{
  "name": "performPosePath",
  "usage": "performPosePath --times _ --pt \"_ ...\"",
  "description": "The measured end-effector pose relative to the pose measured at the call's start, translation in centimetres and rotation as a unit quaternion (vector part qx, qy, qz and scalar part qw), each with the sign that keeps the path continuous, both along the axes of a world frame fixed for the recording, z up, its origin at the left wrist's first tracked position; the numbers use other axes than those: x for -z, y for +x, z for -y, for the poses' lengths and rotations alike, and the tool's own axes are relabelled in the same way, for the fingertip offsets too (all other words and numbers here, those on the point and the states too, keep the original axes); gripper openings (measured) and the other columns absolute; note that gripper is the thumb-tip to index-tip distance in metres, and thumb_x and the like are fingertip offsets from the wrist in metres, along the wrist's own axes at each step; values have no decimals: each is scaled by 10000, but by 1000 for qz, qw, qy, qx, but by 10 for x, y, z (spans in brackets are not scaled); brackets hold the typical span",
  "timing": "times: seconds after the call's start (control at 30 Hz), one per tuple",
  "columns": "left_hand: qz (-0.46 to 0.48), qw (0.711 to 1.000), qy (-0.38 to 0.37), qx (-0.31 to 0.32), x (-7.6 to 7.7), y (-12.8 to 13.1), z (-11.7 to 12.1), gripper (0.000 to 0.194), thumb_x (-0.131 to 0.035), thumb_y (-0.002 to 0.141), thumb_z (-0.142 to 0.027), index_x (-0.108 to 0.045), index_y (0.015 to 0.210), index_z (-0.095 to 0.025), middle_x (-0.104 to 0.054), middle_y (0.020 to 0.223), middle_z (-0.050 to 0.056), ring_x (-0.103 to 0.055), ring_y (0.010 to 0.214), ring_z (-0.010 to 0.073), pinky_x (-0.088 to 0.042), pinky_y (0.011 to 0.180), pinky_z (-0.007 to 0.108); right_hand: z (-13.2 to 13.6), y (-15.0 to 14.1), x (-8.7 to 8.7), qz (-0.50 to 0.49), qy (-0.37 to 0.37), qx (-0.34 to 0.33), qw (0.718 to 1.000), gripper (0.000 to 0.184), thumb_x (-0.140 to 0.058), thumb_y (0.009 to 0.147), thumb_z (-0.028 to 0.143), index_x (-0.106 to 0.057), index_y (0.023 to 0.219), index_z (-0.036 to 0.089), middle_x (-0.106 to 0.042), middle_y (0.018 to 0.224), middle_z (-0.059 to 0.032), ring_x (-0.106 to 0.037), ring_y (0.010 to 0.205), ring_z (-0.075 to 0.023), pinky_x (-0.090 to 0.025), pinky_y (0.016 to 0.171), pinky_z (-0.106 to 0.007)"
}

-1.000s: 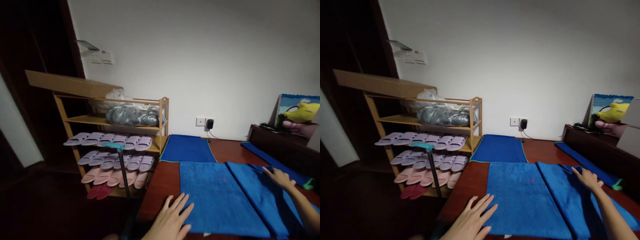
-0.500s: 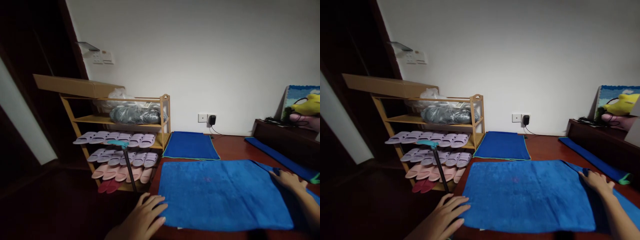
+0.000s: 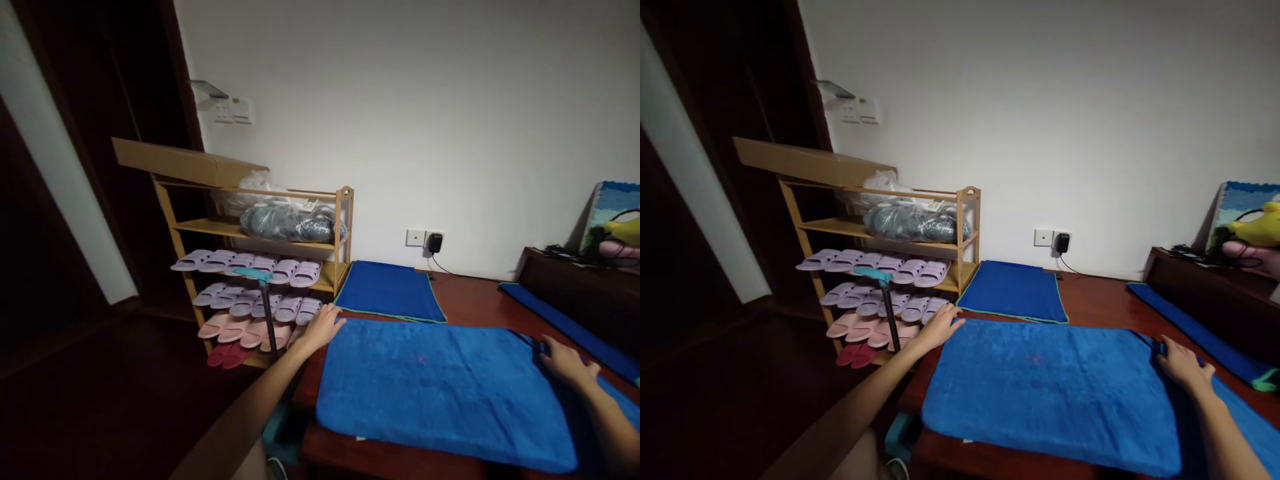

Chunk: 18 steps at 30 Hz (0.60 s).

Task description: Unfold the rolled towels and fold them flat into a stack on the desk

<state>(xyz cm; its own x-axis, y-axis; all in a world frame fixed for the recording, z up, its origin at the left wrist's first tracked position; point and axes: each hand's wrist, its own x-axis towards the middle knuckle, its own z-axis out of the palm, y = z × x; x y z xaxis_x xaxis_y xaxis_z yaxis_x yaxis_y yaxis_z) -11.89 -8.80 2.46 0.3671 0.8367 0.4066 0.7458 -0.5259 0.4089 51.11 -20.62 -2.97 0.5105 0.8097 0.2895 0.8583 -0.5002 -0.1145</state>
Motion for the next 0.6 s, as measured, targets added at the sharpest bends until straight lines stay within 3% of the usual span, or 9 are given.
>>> performPosePath --times 0.2,0.37,0.5,0.6 --pt "26 996 -74 38 6 -2 -15 107 -626 732 -290 -585 743 -192 -568 740 5 -559 754 195 -413 684 275 5 5 -4 -2 -30 -28 999 353 -376 651 232 -644 878 264 -622 1128 -184 -542 1106 -362 -337 825 -601" --pt "71 985 -139 74 -8 -15 -18 165 -607 696 -338 -550 710 -184 -524 663 -20 -527 674 166 -394 615 247 8 20 -16 -40 -50 -79 995 228 -443 637 189 -655 715 218 -682 902 -166 -621 947 -338 -411 832 -456" --pt "97 972 -185 107 -23 -26 -22 198 -572 698 -371 -506 728 -187 -507 653 -34 -511 641 146 -392 599 232 12 39 -32 -105 -30 -75 991 262 -480 710 296 -695 833 212 -700 922 -110 -647 906 -273 -455 779 -314" --pt "102 963 -218 123 -34 -32 -28 216 -609 659 -356 -532 763 -183 -507 657 -41 -498 632 138 -385 591 223 21 56 -45 -138 -2 -34 990 401 -477 742 454 -702 931 182 -708 867 -102 -660 823 -272 -471 713 -303"
